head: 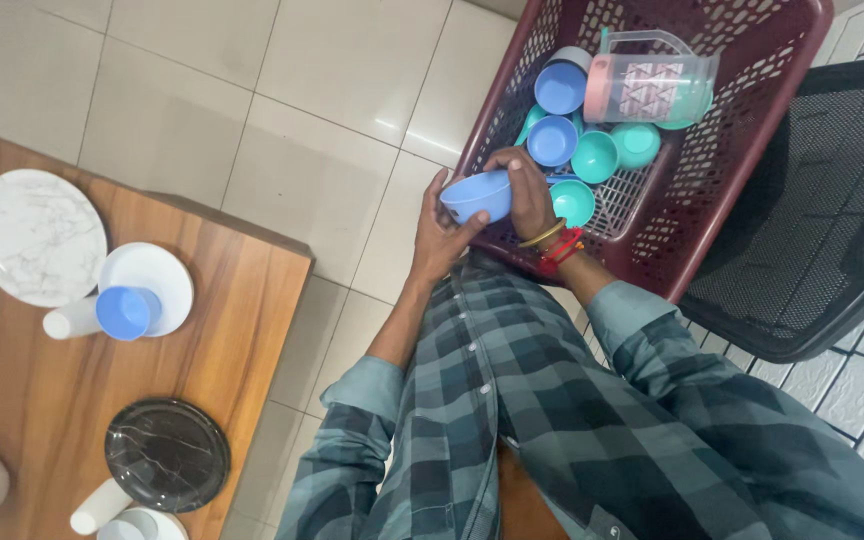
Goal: The person sets a dining table by taking cups and bowls from a basket and arranging them on plates across the table by hand.
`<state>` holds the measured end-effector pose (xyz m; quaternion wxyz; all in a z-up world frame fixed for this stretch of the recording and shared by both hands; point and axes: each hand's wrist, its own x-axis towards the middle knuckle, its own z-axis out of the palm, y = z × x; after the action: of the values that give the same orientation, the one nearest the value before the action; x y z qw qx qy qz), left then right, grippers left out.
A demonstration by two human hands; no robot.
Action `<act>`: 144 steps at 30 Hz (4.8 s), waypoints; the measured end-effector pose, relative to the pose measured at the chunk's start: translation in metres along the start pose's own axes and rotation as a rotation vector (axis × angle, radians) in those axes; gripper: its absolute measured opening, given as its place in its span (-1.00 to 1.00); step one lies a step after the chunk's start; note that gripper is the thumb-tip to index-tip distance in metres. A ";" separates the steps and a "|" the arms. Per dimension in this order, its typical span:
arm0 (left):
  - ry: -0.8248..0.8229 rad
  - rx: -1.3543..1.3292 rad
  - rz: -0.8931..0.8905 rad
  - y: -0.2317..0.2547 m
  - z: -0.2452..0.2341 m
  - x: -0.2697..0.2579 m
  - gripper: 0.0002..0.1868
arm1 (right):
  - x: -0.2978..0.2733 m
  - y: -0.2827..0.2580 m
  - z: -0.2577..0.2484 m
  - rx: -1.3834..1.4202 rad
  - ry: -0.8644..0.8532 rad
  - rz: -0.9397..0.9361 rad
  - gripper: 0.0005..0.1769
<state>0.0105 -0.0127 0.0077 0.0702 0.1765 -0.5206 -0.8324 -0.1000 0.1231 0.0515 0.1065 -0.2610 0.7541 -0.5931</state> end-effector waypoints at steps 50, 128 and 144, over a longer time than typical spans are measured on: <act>1.546 0.239 0.483 0.069 -0.120 -0.381 0.23 | -0.173 -0.150 0.366 0.480 -1.555 -0.038 -0.21; 2.233 0.327 0.274 0.046 -0.357 -0.846 0.16 | -0.615 -0.311 0.729 0.459 -2.036 -0.186 -0.22; 2.256 0.182 0.267 0.058 -0.415 -0.898 0.17 | -0.643 -0.330 0.796 0.433 -2.087 -0.110 -0.31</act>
<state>0.9921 -0.1181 0.0937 0.5733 0.7720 -0.2336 -0.1442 0.9037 -0.2633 0.0510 0.7169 -0.6489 0.1557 -0.2017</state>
